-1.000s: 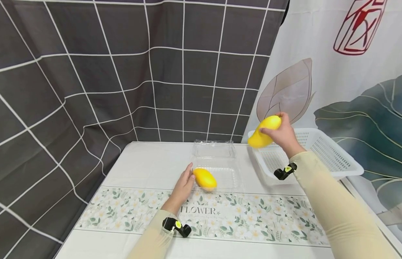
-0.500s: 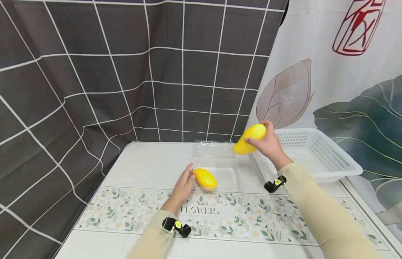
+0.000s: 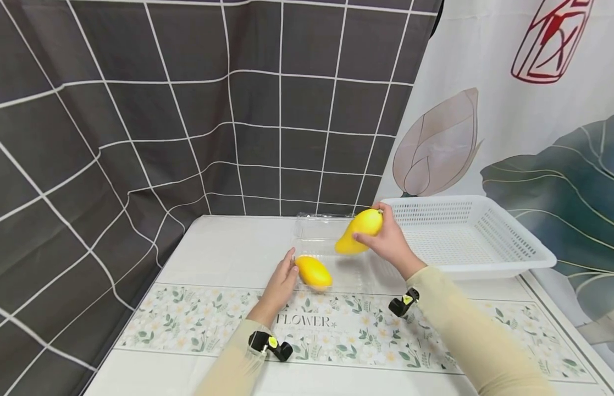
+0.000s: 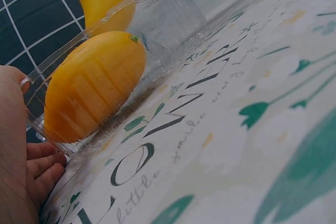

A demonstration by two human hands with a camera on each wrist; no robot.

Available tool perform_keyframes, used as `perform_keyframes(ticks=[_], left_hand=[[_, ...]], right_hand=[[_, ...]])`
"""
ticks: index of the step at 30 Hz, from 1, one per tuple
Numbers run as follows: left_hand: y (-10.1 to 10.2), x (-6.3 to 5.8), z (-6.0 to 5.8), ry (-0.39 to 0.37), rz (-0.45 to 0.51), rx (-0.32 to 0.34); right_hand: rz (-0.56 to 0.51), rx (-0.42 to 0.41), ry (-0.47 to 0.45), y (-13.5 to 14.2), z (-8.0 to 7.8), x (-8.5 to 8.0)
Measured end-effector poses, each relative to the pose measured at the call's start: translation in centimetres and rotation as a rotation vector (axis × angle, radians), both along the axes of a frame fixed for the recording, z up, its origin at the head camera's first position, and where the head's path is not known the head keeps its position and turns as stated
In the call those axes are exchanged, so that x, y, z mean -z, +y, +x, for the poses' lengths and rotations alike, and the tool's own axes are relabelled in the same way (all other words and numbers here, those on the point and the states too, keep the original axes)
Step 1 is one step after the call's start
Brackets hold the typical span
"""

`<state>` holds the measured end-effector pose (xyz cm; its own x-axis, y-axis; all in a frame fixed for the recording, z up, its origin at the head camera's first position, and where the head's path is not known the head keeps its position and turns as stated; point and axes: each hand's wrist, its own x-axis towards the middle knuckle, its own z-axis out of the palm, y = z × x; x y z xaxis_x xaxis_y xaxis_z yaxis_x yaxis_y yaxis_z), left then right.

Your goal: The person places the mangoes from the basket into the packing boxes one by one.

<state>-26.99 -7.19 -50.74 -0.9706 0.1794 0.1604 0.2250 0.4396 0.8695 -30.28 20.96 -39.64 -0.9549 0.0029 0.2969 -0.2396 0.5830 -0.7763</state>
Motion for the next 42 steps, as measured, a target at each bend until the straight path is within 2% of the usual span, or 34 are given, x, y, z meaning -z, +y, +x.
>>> perform_keyframes(ticks=[10,13,21,25,31,42], left_hand=[[0.0,0.1,0.1,-0.004,-0.005,0.002],[0.0,0.0,0.1,-0.004,-0.013,-0.002],[0.1,-0.1,0.2,-0.002,-0.026,-0.005],[0.2,-0.1,0.2,-0.002,-0.029,-0.005],[0.1,-0.2,0.2,-0.004,-0.030,-0.006],[0.1,-0.2,0.2,-0.004,-0.034,-0.006]], right_hand=[[-0.009,-0.077,0.032,-1.9,0.3,2.9],[0.004,-0.078,0.041,-2.3,0.4,3.6],[0.017,-0.091,0.020,-2.9,1.1,4.8],[0.033,-0.110,0.060,-2.8,1.4,5.2],[0.094,-0.132,0.121,-2.4,1.7,5.6],[0.313,-0.153,0.109,-2.5,2.4,5.6]])
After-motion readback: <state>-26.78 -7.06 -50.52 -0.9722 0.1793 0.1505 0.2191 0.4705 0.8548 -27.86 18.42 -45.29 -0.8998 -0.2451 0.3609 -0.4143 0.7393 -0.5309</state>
